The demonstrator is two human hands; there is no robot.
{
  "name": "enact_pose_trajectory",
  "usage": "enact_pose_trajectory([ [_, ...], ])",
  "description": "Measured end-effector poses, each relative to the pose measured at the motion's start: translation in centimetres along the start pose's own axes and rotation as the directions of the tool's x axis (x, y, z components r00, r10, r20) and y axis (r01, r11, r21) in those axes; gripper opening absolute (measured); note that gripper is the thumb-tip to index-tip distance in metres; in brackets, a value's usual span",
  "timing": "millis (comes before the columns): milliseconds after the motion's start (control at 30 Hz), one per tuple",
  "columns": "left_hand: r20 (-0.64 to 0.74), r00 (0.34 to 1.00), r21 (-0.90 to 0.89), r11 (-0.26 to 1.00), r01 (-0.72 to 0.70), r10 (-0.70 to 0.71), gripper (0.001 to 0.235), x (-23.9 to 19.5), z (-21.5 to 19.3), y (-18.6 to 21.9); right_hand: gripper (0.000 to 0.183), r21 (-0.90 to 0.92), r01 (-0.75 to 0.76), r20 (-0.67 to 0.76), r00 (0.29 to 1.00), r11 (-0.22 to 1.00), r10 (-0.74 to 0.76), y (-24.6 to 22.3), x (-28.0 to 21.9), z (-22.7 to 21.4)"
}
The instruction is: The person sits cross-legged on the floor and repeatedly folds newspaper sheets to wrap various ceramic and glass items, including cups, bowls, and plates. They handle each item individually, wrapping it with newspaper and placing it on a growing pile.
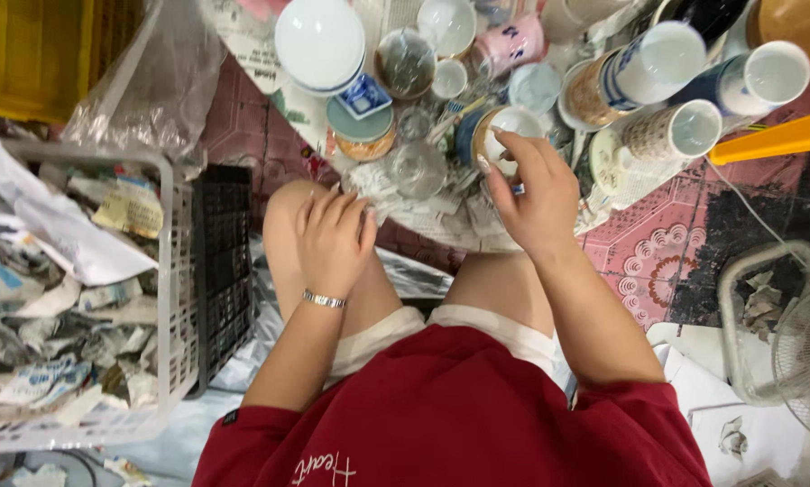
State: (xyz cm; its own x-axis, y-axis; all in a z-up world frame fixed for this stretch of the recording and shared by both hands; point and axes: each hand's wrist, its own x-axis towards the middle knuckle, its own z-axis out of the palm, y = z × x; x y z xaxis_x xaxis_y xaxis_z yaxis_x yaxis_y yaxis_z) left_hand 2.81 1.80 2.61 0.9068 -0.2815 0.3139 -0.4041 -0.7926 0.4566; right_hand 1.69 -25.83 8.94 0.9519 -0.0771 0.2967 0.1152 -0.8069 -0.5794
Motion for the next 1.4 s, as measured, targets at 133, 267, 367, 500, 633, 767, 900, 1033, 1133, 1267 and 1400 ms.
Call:
enact_pose_trajectory([
  [133,0.0,1.0,0.014,1.0,-0.012,0.012,0.016,0.7,-0.4,-0.1,0.04,-0.068,0.034,-0.001,0.999,0.997,-0.034,1.2,1.2,-0.3],
  [267,-0.012,1.0,0.004,1.0,0.021,-0.02,0.013,1.6,-0.9,-0.3,0.04,-0.112,0.11,0.031,0.994,0.988,-0.107,1.4,1.8,0.1],
  [367,0.002,1.0,0.045,0.999,0.012,-0.012,0.011,1.3,-1.1,0.0,0.036,-0.146,0.147,-0.005,0.989,0.978,-0.15,2.1,2.2,-0.7],
  [500,0.009,1.0,0.05,0.999,-0.003,0.002,0.008,1.1,-1.4,0.2,0.029,-0.106,0.193,-0.168,0.963,0.975,-0.209,6.2,4.5,-4.3],
  [633,0.031,1.0,-0.002,1.0,-0.001,0.001,0.006,1.6,-0.7,0.8,0.015,-0.304,0.134,-0.415,0.873,0.943,-0.258,14.6,10.6,-7.3],
  [767,0.067,0.998,-0.056,0.998,0.008,-0.004,0.008,2.7,-0.1,0.9,0.02,-0.041,-0.128,-0.387,0.916,0.991,0.103,24.6,17.1,-9.1],
  [900,0.072,0.997,-0.154,0.988,0.005,0.006,0.008,3.8,0.1,0.6,0.047,-0.32,-0.411,-0.084,0.91,0.854,0.406,32.4,20.5,-9.7],
  [1033,0.093,0.996,-0.222,0.974,0.038,-0.017,0.005,4.5,0.5,0.4,0.079,-0.47,-0.384,0.155,0.851,0.795,0.503,36.1,23.1,-8.8],
  [1133,0.106,0.993,-0.252,0.965,0.071,-0.045,0.004,4.9,0.9,0.3,0.107,-0.543,-0.367,0.291,0.762,0.756,0.579,37.5,24.9,-7.3],
  [1267,0.1,0.993,-0.273,0.958,0.09,-0.065,0.006,5.3,1.3,0.2,0.13,-0.613,-0.451,0.341,0.59,0.649,0.732,39.4,26.2,-6.1],
  [1400,0.119,0.989,-0.256,0.96,0.116,-0.088,0.006,5.6,1.6,-0.1,0.133,-0.551,-0.487,0.352,0.6,0.677,0.718,41.5,25.6,-5.6],
])
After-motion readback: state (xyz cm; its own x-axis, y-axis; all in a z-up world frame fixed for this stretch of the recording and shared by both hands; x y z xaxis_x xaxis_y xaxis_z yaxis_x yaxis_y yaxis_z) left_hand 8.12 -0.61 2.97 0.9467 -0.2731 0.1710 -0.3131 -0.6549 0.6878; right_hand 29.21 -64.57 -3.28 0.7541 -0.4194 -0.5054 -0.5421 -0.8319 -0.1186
